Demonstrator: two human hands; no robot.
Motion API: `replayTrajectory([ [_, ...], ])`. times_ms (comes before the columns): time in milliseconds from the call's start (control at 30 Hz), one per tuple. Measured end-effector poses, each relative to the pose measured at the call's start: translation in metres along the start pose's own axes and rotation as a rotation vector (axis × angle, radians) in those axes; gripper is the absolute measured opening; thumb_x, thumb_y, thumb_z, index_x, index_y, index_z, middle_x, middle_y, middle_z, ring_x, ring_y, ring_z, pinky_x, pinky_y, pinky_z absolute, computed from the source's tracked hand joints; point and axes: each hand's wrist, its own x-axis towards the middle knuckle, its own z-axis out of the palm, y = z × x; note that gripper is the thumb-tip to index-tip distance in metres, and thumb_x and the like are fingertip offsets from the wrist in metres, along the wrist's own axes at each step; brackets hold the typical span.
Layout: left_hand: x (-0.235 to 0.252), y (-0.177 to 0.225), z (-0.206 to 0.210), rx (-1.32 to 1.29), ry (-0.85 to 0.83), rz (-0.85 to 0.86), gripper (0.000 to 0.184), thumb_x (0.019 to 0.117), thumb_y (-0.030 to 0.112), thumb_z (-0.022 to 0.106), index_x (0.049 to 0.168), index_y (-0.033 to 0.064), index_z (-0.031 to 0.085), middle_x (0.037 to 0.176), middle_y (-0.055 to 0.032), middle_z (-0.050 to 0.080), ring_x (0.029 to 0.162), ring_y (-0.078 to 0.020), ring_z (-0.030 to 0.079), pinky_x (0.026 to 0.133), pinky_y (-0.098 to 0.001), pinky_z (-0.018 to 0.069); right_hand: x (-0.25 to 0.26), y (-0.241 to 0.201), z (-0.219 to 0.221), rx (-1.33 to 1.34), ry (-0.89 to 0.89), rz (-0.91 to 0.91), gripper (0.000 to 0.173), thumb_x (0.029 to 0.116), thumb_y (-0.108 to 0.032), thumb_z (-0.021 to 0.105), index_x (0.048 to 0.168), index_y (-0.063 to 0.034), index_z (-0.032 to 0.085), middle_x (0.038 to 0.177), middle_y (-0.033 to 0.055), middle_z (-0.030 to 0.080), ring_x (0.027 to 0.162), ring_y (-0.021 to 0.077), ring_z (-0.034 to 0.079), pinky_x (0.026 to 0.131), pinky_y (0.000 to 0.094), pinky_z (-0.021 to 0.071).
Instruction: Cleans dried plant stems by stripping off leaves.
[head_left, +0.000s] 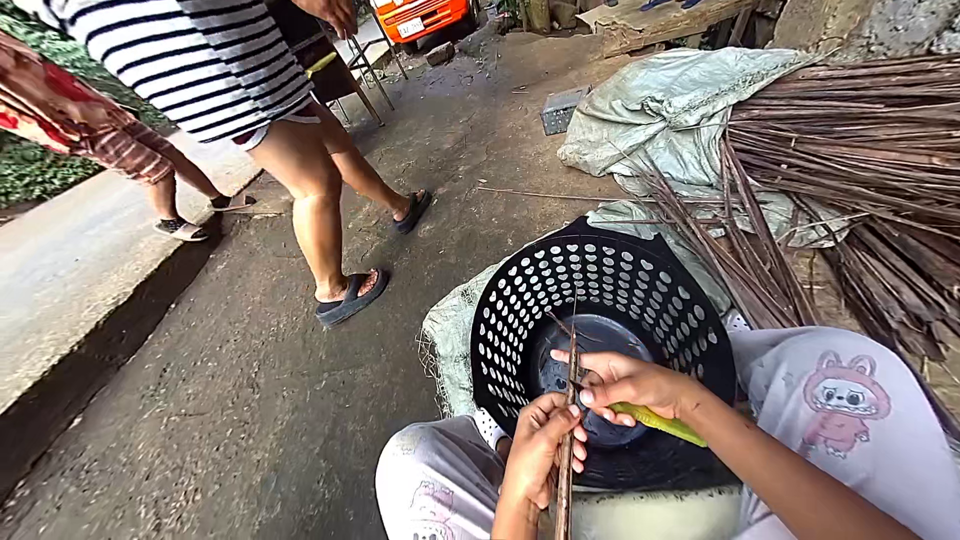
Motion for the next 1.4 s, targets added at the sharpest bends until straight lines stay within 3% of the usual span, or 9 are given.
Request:
replayTrajectory([
  [233,0.0,-0.004,-0.003,-0.048,-0.083,0.026,0.038,0.0989,-0.007,0.034,0.079,0.0103,0.062,0.061,0.0077,0.066,0.047,0.0051,0.059,0.046,-0.0091,0.0479,0.006,0.007,-0.007,0.003,-0.138,0.0,0.077,0.0854,-0.004,0.057,0.153,-0.0009,0.021,0.062,-0.0163,0.057,0.047,-0.0083,0.049,0.046,0.0078,0.0407],
  [300,0.0,-0.005,-0.002,-0.058,-0.086,0.015,0.04,0.0992,-0.006,0.033,0.077,0.0106,0.062,0.06,0.0076,0.066,0.046,0.0054,0.058,0.045,-0.0087,0.0469,0.005,0.006,-0.008,-0.023,-0.159,-0.007,0.081,0.0857,-0.003,0.058,0.155,0.0011,0.017,0.062,-0.0159,0.057,0.046,-0.0086,0.049,0.046,0.0074,0.0399],
  [367,0.001,-0.006,0.0,-0.047,-0.076,0.019,0.04,0.1001,-0.006,0.033,0.076,0.0109,0.06,0.059,0.008,0.065,0.045,0.0061,0.056,0.045,-0.0082,0.0453,0.006,0.005,-0.005,-0.019,-0.139,-0.015,0.086,0.0857,-0.001,0.058,0.157,0.0028,0.011,0.061,-0.0144,0.057,0.046,-0.0075,0.048,0.045,0.008,0.0395],
  [533,0.001,-0.007,0.0,-0.144,-0.08,0.045,0.043,0.098,-0.003,0.03,0.074,0.0133,0.061,0.054,0.011,0.058,0.042,0.008,0.05,0.042,-0.0067,0.0403,0.007,0.004,-0.007,-0.021,-0.136,-0.054,0.082,0.0843,-0.003,0.06,0.154,0.0003,0.017,0.063,-0.0162,0.059,0.047,-0.009,0.049,0.045,0.0076,0.0392],
  [633,0.005,-0.009,0.003,-0.241,-0.071,0.006,0.043,0.0989,-0.003,0.027,0.076,0.0138,0.059,0.052,0.0123,0.054,0.041,0.0088,0.048,0.041,-0.0061,0.0377,0.008,0.002,-0.005,-0.033,-0.091,-0.08,0.086,0.0843,0.0,0.06,0.156,0.0037,0.012,0.061,-0.0146,0.056,0.047,-0.0071,0.049,0.045,0.0091,0.0398],
  [1100,0.005,-0.007,-0.007,-0.324,-0.138,-0.032,0.042,0.0954,-0.002,0.029,0.075,0.0147,0.061,0.051,0.0128,0.054,0.041,0.0082,0.049,0.04,-0.0062,0.0381,0.009,-0.001,-0.004,-0.032,-0.099,-0.093,0.09,0.0836,0.0,0.06,0.157,0.0017,0.008,0.06,-0.0143,0.056,0.044,-0.0086,0.047,0.043,0.0073,0.0367],
  [1400,0.007,-0.009,-0.005,-0.303,-0.129,-0.037,0.042,0.0983,-0.002,0.026,0.078,0.0131,0.059,0.051,0.0138,0.051,0.04,0.0092,0.047,0.04,-0.0055,0.0368,0.012,0.002,0.002,-0.061,0.077,-0.234,0.094,0.0824,0.002,0.065,0.157,0.006,0.007,0.064,-0.0133,0.061,0.048,-0.0065,0.052,0.047,0.0094,0.0414],
])
